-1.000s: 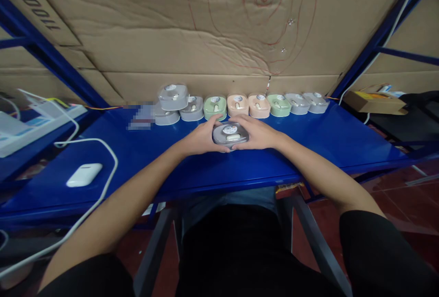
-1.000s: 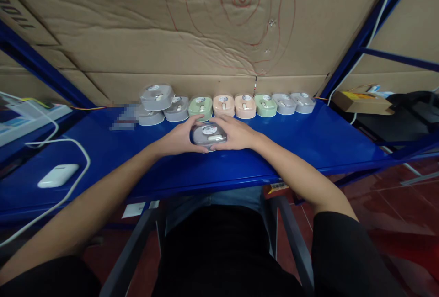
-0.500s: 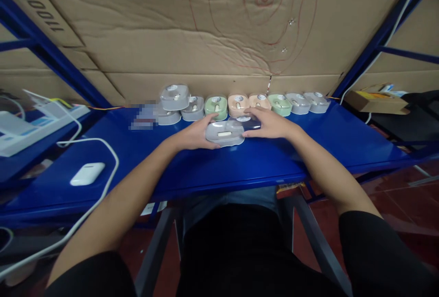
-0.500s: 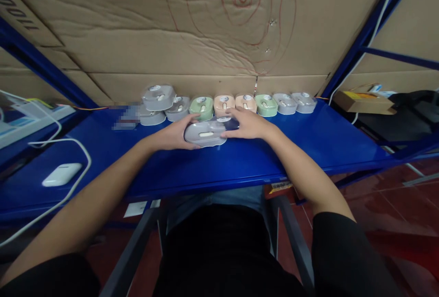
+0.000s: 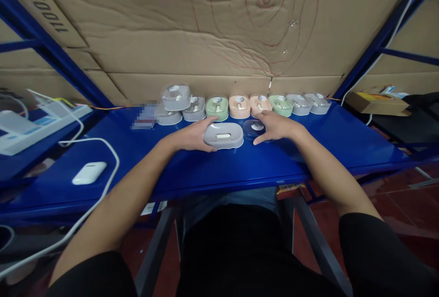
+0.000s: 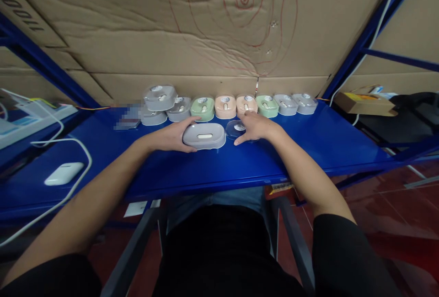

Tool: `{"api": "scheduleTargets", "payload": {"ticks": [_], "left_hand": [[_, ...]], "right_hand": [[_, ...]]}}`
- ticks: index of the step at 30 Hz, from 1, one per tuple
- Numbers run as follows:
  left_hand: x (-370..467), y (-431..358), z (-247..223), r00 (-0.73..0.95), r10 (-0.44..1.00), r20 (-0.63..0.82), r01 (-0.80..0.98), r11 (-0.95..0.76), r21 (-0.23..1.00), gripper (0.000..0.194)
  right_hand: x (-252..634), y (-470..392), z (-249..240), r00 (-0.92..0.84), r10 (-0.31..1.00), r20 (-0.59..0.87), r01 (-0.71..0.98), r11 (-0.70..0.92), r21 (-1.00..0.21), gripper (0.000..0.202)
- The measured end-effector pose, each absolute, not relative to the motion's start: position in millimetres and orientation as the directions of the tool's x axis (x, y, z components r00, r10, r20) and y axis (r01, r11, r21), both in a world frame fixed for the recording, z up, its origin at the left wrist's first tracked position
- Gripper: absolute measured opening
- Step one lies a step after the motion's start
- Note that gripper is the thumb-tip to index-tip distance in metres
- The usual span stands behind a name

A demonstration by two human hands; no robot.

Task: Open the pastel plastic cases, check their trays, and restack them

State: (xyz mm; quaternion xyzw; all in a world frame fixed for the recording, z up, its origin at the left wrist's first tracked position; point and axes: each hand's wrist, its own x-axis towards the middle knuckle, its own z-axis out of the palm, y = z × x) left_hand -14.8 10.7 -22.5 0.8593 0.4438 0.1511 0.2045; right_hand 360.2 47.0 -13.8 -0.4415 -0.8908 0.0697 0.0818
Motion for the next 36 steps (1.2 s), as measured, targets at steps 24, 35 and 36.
{"api": "scheduleTargets", "payload": {"ticks": [24, 35, 36], "left_hand": [[-9.0, 14.2, -30.7, 0.546, 0.825, 0.149, 0.666, -0.534, 0.521, 0.119], [-25.4, 23.1, -29.1, 0.479, 0.874, 0.088, 0.779, -0.468, 0.417, 0.12], [-25.2, 22.8, -28.9, 0.481, 0.873, 0.084, 0.779, -0.469, 0.417, 0.121]], "right_hand": [[311.8, 1.3, -15.9, -0.729, 0.577, 0.367, 0.489, 0.815, -0.31, 0.098], [313.4, 4.4, -13.7, -0.807, 0.534, 0.251, 0.446, 0.831, -0.332, 0.091], [318.1, 7.6, -9.0, -0.78, 0.561, 0.279, 0.471, 0.819, -0.328, 0.077]]}}
